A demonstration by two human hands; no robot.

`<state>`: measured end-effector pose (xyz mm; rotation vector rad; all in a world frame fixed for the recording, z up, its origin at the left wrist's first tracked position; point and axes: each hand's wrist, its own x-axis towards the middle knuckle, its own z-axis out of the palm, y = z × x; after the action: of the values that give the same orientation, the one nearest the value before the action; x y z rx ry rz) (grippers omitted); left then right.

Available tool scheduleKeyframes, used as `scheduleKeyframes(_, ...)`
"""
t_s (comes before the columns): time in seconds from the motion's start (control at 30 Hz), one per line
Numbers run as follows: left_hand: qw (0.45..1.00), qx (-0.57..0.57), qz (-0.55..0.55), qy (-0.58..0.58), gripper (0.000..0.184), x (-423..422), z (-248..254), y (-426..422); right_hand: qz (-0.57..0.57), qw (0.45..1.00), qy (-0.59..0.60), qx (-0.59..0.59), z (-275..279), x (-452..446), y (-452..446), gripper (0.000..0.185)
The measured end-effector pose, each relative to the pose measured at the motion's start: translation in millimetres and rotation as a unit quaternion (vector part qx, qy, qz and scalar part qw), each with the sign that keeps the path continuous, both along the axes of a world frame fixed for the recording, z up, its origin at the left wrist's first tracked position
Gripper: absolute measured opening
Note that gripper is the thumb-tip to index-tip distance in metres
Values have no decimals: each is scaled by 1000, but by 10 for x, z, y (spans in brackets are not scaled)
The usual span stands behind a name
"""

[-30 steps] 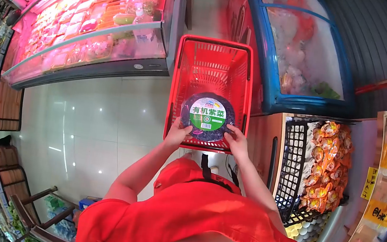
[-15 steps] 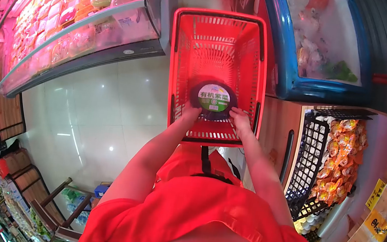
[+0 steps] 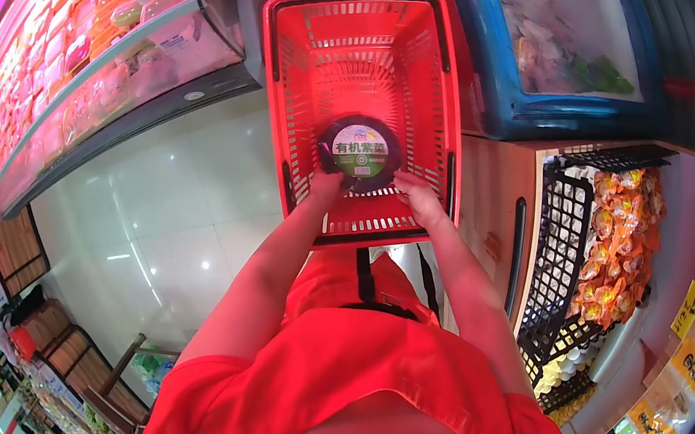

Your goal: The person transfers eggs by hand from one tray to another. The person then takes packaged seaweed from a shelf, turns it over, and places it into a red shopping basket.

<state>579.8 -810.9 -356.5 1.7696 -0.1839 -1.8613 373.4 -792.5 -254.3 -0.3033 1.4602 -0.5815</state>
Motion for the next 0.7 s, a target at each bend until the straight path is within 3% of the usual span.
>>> scheduleKeyframes(0.07, 990, -12, -97, -99, 53, 27, -51, 21, -12, 1000, 3, -6, 92, -16, 15, 38)
scheduleKeyframes(0.17, 988, -31, -122, -84, 55, -10, 259, -29, -45, 999, -3, -28, 273, -15, 83, 38)
scheduleKeyframes(0.2, 988, -38, -127, -81, 55, 14, 57, 16, -50, 998, 0, -34, 338, -20, 117, 38)
scheduleKeyframes(0.27, 962, -90, -184, -181, 55, 120, -575, 99, -58, 997, -39, -43, 449, -35, 188, 37)
scheduleKeyframes(0.3, 965, -50, -213, -145, 41, 156, -374, 39, -73, 995, -46, -59, 475, -47, 245, 35)
scheduleKeyframes(0.33, 964, -60, -216, -143, 41, 121, -87, 17, -78, 993, -57, -73, 539, -50, 296, 34)
scheduleKeyframes(0.4, 990, -27, -123, -68, 40, 55, 558, 20, -90, 988, -68, -101, 767, -67, 399, 32)
scheduleKeyframes(0.47, 993, -37, -102, -43, 45, 22, 780, 49, -88, 986, -71, -120, 928, -126, 562, 32)
scheduleKeyframes(0.53, 994, -93, -46, 30, 55, -23, 1089, 103, -83, 984, -79, -136, 1073, -205, 785, 32)
scheduleKeyframes(0.6, 986, -144, -82, 8, 59, -130, 1367, 264, -74, 978, -84, -174, 1173, -314, 1083, 34)
scheduleKeyframes(0.67, 940, -303, -136, -78, 54, -245, 1438, 481, -83, 974, -92, -188, 1159, -407, 1437, 36)
scheduleKeyframes(0.7, 928, -331, -150, -81, 50, -334, 1593, 636, -89, 975, -92, -183, 1183, -454, 1615, 35)
